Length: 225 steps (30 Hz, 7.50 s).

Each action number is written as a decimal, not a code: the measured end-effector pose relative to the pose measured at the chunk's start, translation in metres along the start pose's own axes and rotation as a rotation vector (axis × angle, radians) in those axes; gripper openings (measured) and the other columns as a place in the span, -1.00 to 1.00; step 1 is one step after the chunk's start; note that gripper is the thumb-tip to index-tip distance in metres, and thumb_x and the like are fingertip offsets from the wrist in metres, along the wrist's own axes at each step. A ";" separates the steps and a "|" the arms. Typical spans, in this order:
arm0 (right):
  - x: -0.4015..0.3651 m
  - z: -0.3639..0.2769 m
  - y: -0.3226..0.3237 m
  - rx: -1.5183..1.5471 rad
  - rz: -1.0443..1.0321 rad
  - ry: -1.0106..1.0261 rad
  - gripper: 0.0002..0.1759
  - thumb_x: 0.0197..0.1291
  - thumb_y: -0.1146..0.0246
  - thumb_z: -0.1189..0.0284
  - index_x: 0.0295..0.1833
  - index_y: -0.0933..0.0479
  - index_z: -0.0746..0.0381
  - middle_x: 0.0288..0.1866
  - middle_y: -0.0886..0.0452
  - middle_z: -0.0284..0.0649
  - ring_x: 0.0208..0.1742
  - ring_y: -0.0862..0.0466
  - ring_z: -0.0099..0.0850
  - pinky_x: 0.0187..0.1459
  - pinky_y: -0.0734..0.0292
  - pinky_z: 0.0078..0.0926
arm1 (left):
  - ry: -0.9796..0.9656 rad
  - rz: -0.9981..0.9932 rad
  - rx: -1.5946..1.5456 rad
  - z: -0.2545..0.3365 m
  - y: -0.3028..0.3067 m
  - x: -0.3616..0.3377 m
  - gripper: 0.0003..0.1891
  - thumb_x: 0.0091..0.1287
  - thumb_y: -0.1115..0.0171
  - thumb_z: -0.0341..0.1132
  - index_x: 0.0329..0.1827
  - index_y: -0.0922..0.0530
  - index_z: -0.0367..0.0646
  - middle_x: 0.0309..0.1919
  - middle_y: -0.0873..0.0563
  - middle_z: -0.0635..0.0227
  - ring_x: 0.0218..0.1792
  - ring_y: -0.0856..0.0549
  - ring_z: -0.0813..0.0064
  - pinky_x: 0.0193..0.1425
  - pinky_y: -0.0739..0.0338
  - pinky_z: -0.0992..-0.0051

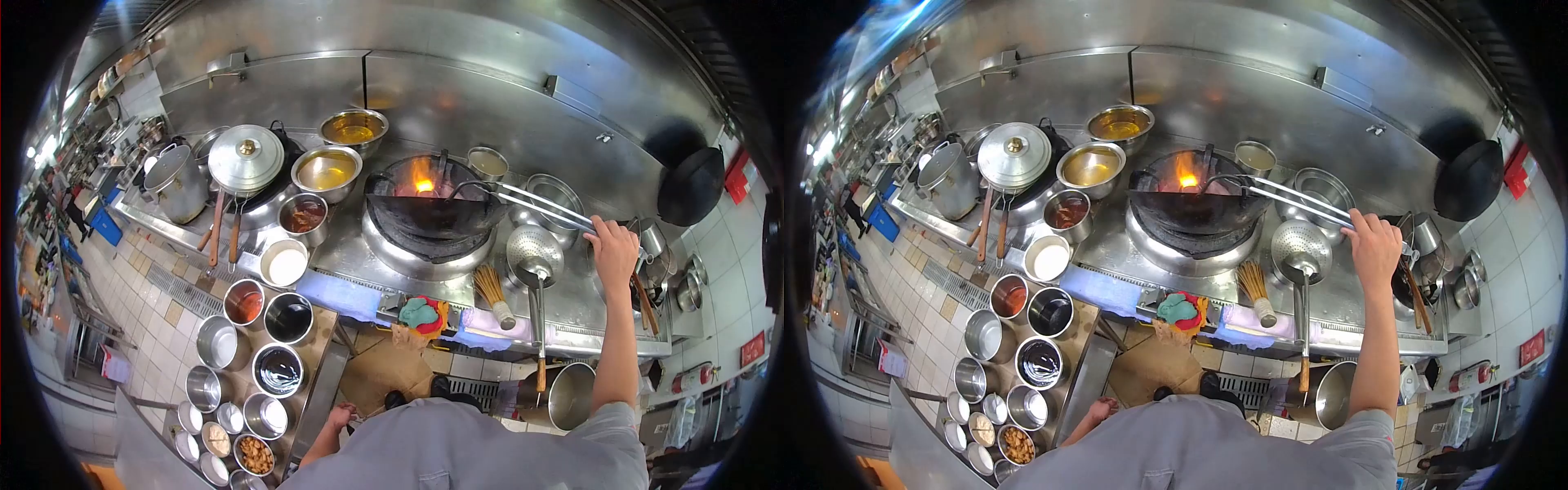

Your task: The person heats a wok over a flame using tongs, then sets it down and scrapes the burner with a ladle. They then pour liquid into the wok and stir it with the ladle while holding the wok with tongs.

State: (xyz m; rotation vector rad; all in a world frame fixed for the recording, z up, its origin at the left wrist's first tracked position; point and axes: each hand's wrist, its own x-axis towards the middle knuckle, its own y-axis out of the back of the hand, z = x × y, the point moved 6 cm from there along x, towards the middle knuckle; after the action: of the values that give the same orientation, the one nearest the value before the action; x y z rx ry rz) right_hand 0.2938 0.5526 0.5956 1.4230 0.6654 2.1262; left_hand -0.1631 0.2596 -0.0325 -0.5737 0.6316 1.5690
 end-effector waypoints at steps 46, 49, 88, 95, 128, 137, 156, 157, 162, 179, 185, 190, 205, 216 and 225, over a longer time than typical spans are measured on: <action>-0.017 -0.006 -0.011 0.038 0.058 -0.051 -0.64 -0.02 -0.28 0.26 -0.05 -0.54 0.09 -0.36 -0.48 -0.35 -0.31 -0.48 -0.39 -0.21 -0.29 -0.40 | -0.016 -0.091 0.553 -0.098 -0.005 -0.083 -0.80 0.29 -0.03 -0.24 -0.11 -0.53 -0.06 -0.17 -0.65 0.32 -0.21 -0.64 0.35 -0.20 -0.50 0.33; -0.018 -0.015 -0.006 -0.012 0.045 -0.092 -0.64 0.00 -0.26 0.24 -0.04 -0.54 0.09 -0.33 -0.49 -0.36 -0.30 -0.48 -0.39 -0.20 -0.29 -0.40 | 0.079 -0.055 0.472 -0.107 0.024 -0.088 -0.79 0.27 -0.05 -0.24 -0.11 -0.54 -0.07 -0.15 -0.65 0.29 -0.18 -0.64 0.32 -0.16 -0.51 0.32; 0.010 -0.007 -0.001 0.019 0.024 -0.119 -0.64 -0.08 -0.29 0.30 -0.10 -0.58 0.13 -0.31 -0.52 -0.33 -0.23 -0.49 -0.36 -0.09 -0.29 -0.34 | 0.340 0.224 0.289 0.063 0.034 -0.107 -0.49 0.18 0.03 0.14 0.00 -0.56 -0.01 -0.04 -0.62 0.13 0.04 -0.56 0.04 0.06 -0.46 0.23; 0.009 -0.009 0.001 0.023 0.023 -0.110 -0.65 -0.06 -0.28 0.31 -0.10 -0.58 0.14 -0.32 -0.51 -0.33 -0.24 -0.49 -0.35 -0.10 -0.29 -0.34 | 0.311 0.181 0.386 0.062 0.039 -0.103 -0.54 0.18 -0.04 0.02 0.02 -0.53 -0.08 -0.01 -0.60 0.11 0.04 -0.56 0.06 0.08 -0.47 0.26; -0.002 -0.013 0.007 0.015 0.023 -0.129 -0.64 -0.05 -0.29 0.31 -0.07 -0.57 0.13 -0.32 -0.49 -0.33 -0.23 -0.48 -0.36 -0.09 -0.30 -0.36 | 0.362 0.035 -0.155 -0.016 0.045 -0.067 -0.61 0.34 0.09 -0.14 0.15 -0.38 -0.12 -0.05 -0.63 0.29 -0.15 -0.63 0.34 -0.12 -0.46 0.26; -0.005 -0.013 -0.011 0.015 0.006 -0.125 -0.62 0.00 -0.28 0.29 0.00 -0.54 0.08 -0.29 -0.51 -0.34 -0.23 -0.48 -0.37 -0.10 -0.29 -0.39 | 0.181 0.034 0.189 0.026 0.045 -0.075 -0.67 0.36 0.08 -0.19 0.13 -0.40 -0.08 -0.04 -0.63 0.27 -0.11 -0.64 0.28 -0.14 -0.47 0.21; -0.012 -0.031 -0.007 -0.048 -0.037 -0.196 -0.65 0.09 -0.24 0.26 0.03 -0.53 0.04 -0.29 -0.53 -0.37 -0.26 -0.50 -0.37 -0.13 -0.30 -0.40 | 0.353 0.037 -0.116 -0.065 0.063 -0.072 -0.68 0.30 0.05 -0.21 0.07 -0.48 -0.04 -0.13 -0.67 0.38 -0.22 -0.65 0.46 -0.21 -0.46 0.32; -0.012 -0.032 -0.004 -0.058 -0.024 -0.182 -0.65 0.09 -0.23 0.26 0.03 -0.53 0.04 -0.30 -0.53 -0.37 -0.26 -0.50 -0.37 -0.13 -0.30 -0.40 | 0.350 0.028 -0.107 -0.064 0.065 -0.072 -0.68 0.29 0.05 -0.21 0.06 -0.48 -0.05 -0.13 -0.67 0.39 -0.22 -0.65 0.46 -0.21 -0.46 0.32; -0.006 -0.034 0.002 -0.081 -0.043 -0.169 -0.66 0.09 -0.23 0.24 0.01 -0.54 0.03 -0.31 -0.53 -0.37 -0.26 -0.50 -0.38 -0.13 -0.31 -0.41 | 0.314 0.020 -0.056 -0.063 0.071 -0.073 -0.67 0.31 0.08 -0.20 0.08 -0.46 -0.06 -0.10 -0.66 0.36 -0.21 -0.65 0.44 -0.17 -0.45 0.28; 0.038 -0.031 -0.005 -0.161 0.003 -0.110 -0.66 0.14 -0.19 0.20 0.04 -0.53 -0.01 -0.28 -0.57 -0.37 -0.25 -0.55 -0.37 -0.13 -0.35 -0.38 | 0.218 0.012 0.173 -0.046 0.059 -0.080 -0.64 0.37 0.17 -0.07 0.04 -0.42 -0.07 -0.13 -0.63 0.30 -0.20 -0.64 0.36 -0.19 -0.46 0.24; 0.040 -0.028 -0.006 -0.180 0.012 -0.114 -0.67 0.14 -0.19 0.19 0.03 -0.54 -0.02 -0.28 -0.57 -0.38 -0.25 -0.55 -0.38 -0.15 -0.35 -0.38 | 0.189 0.042 0.145 -0.064 0.060 -0.073 -0.65 0.38 0.19 -0.11 0.09 -0.39 -0.05 -0.15 -0.63 0.30 -0.21 -0.65 0.35 -0.25 -0.47 0.28; 0.040 -0.027 -0.005 -0.164 0.016 -0.112 -0.65 0.07 -0.23 0.19 0.01 -0.55 -0.02 -0.29 -0.57 -0.38 -0.23 -0.55 -0.37 -0.16 -0.35 -0.38 | 0.376 0.095 -0.118 -0.116 0.058 -0.054 -0.65 0.38 0.16 -0.14 0.14 -0.37 -0.06 -0.10 -0.63 0.21 -0.15 -0.66 0.28 -0.23 -0.50 0.25; 0.049 0.000 -0.013 -0.031 0.086 -0.084 -0.64 0.02 -0.25 0.20 -0.03 -0.57 0.03 -0.31 -0.56 -0.35 -0.25 -0.53 -0.39 -0.15 -0.32 -0.40 | -0.174 -0.064 1.055 -0.056 0.085 -0.037 -0.62 0.12 -0.13 -0.26 0.01 -0.48 -0.22 -0.05 -0.59 0.04 0.02 -0.55 0.06 0.06 -0.47 0.21; 0.069 0.027 -0.041 0.094 0.154 -0.021 -0.64 -0.08 -0.32 0.25 -0.08 -0.58 0.03 -0.34 -0.54 -0.38 -0.27 -0.52 -0.41 -0.16 -0.32 -0.41 | 0.339 0.083 0.299 0.070 0.015 -0.105 -0.72 0.29 -0.06 -0.27 -0.02 -0.53 -0.19 -0.30 -0.70 0.34 -0.19 -0.65 0.50 -0.07 -0.47 0.58; 0.067 0.030 -0.038 0.137 0.142 -0.020 -0.62 -0.14 -0.36 0.27 -0.10 -0.58 0.02 -0.35 -0.53 -0.39 -0.27 -0.51 -0.43 -0.16 -0.32 -0.42 | -0.038 0.049 0.398 0.071 -0.015 -0.103 -0.70 0.30 -0.01 -0.28 -0.05 -0.52 -0.31 -0.25 -0.71 0.19 -0.15 -0.66 0.42 -0.02 -0.47 0.50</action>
State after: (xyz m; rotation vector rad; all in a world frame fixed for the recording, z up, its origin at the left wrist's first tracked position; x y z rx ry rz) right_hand 0.3039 0.6280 0.6282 1.6061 0.7338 2.2077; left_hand -0.1392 0.2348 0.0889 -0.2305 0.9066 1.4439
